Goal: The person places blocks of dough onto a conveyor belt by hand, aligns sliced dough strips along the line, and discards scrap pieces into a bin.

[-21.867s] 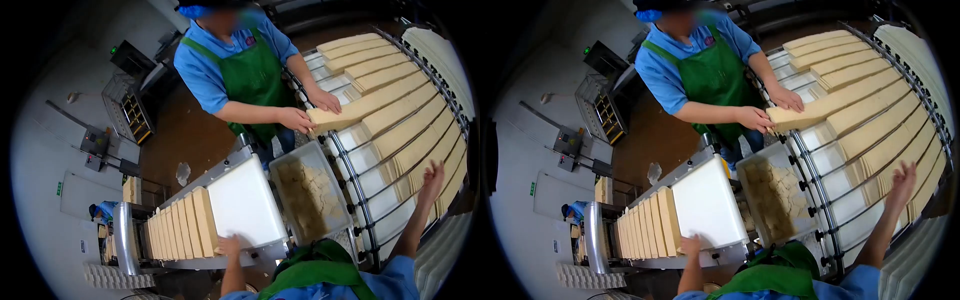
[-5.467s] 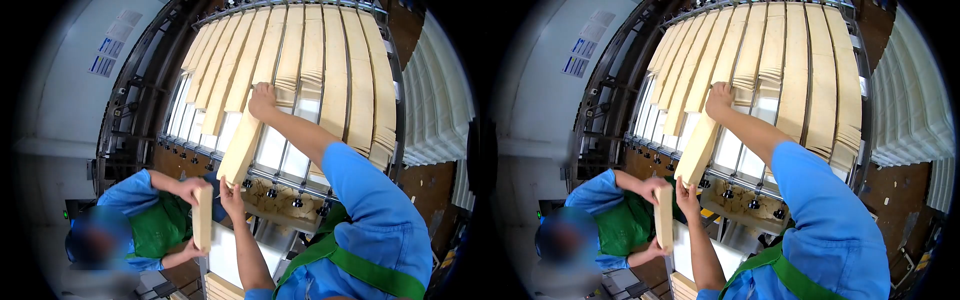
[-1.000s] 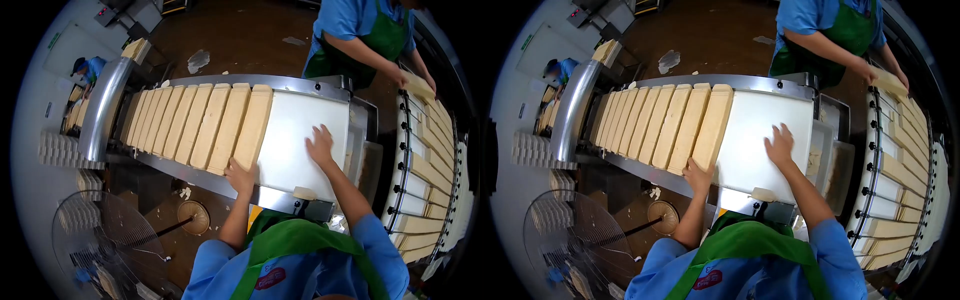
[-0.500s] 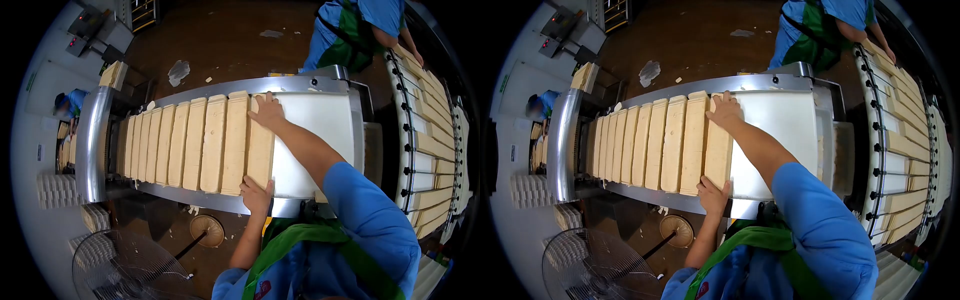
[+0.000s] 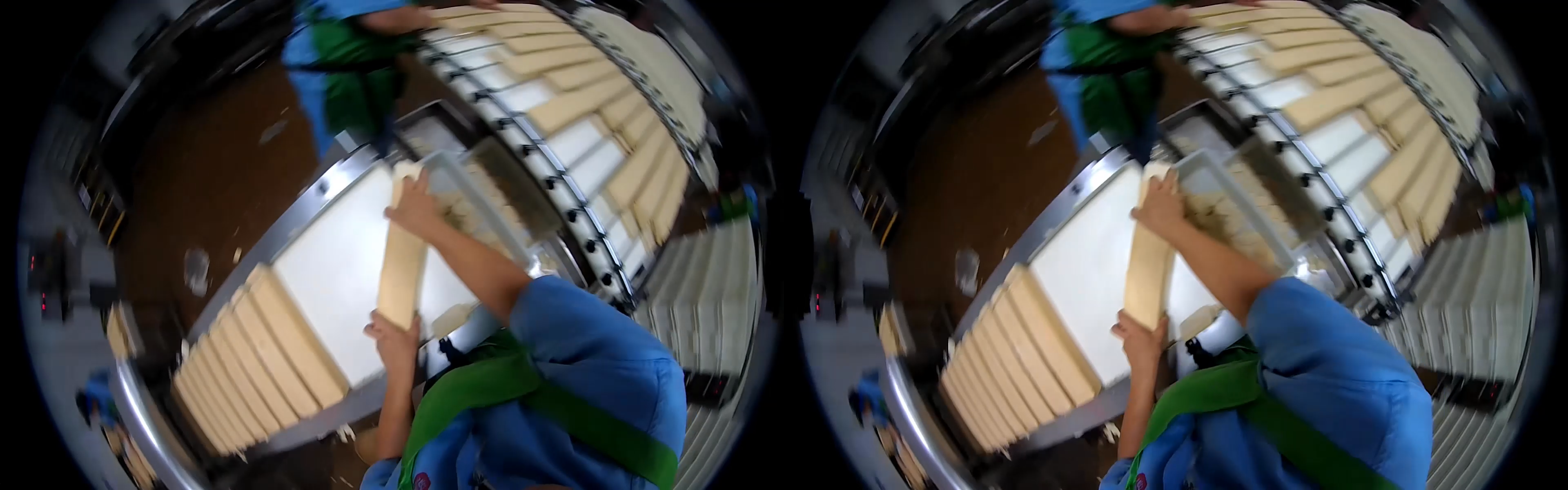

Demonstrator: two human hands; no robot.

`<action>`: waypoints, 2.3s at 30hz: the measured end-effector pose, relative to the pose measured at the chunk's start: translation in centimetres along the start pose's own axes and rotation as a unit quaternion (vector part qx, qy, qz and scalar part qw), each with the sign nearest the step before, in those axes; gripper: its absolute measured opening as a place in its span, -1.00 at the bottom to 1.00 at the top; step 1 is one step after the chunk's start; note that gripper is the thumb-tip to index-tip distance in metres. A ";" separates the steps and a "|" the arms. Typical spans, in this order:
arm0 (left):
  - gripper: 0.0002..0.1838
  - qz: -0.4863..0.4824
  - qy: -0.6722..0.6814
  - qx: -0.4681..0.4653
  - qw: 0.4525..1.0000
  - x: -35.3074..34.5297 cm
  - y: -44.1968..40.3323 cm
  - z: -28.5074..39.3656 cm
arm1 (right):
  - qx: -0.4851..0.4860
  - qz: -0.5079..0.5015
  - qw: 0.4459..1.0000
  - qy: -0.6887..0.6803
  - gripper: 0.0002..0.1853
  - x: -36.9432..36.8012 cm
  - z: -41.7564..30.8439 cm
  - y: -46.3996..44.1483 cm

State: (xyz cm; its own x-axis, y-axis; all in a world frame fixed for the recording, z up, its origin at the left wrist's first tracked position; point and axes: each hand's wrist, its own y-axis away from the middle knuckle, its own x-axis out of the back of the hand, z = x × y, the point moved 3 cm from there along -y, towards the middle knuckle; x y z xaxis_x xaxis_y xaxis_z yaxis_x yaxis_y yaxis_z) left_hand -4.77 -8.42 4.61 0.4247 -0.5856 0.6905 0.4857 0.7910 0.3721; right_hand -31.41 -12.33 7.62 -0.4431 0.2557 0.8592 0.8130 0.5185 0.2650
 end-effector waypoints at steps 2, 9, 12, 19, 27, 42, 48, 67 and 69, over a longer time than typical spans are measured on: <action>-0.17 0.062 0.010 -0.063 0.996 -1.7 -0.3 2.4 | -0.065 0.053 0.987 -0.135 -0.07 2.6 4.6 -0.3; -0.20 0.053 0.072 -0.272 0.958 -6.9 0.8 17.4 | -0.133 0.261 0.914 -0.280 -0.12 17.8 23.0 2.9; -0.21 0.041 0.059 -0.387 0.919 -10.3 1.9 23.9 | -0.216 0.310 0.899 -0.219 -0.14 23.2 32.1 3.3; -0.27 -0.141 0.096 -0.458 0.873 -17.5 2.6 34.0 | -0.274 0.157 0.946 0.075 -0.36 29.8 49.3 -3.2; -0.29 -0.168 0.060 -0.433 0.884 -24.2 3.0 38.0 | -0.295 0.112 0.947 0.056 -0.30 33.3 54.9 -7.0; -0.34 -0.197 0.066 -0.414 0.886 -31.1 1.5 41.7 | -0.254 0.279 0.919 0.110 -0.44 34.4 56.4 -6.9; -0.46 -0.167 0.090 -0.464 0.865 -32.1 0.3 41.4 | -0.226 0.286 0.926 0.100 -0.22 32.3 56.1 -8.0; -0.82 0.097 0.305 -0.171 0.932 -15.6 4.1 20.1 | 0.203 0.258 0.940 -0.095 -0.85 22.2 39.2 -0.9; -0.86 0.152 0.310 -0.158 0.925 -14.2 4.7 17.6 | 0.278 0.229 0.932 -0.053 -0.84 20.5 34.4 1.9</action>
State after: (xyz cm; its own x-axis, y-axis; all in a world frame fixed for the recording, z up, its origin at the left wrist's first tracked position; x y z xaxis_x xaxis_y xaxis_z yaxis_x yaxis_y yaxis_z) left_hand -21.95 6.75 7.53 0.8872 -0.4122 0.2074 0.4301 0.9015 -0.0484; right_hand -51.96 21.95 10.65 -0.1562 0.6172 0.7711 0.6180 0.6701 -0.4112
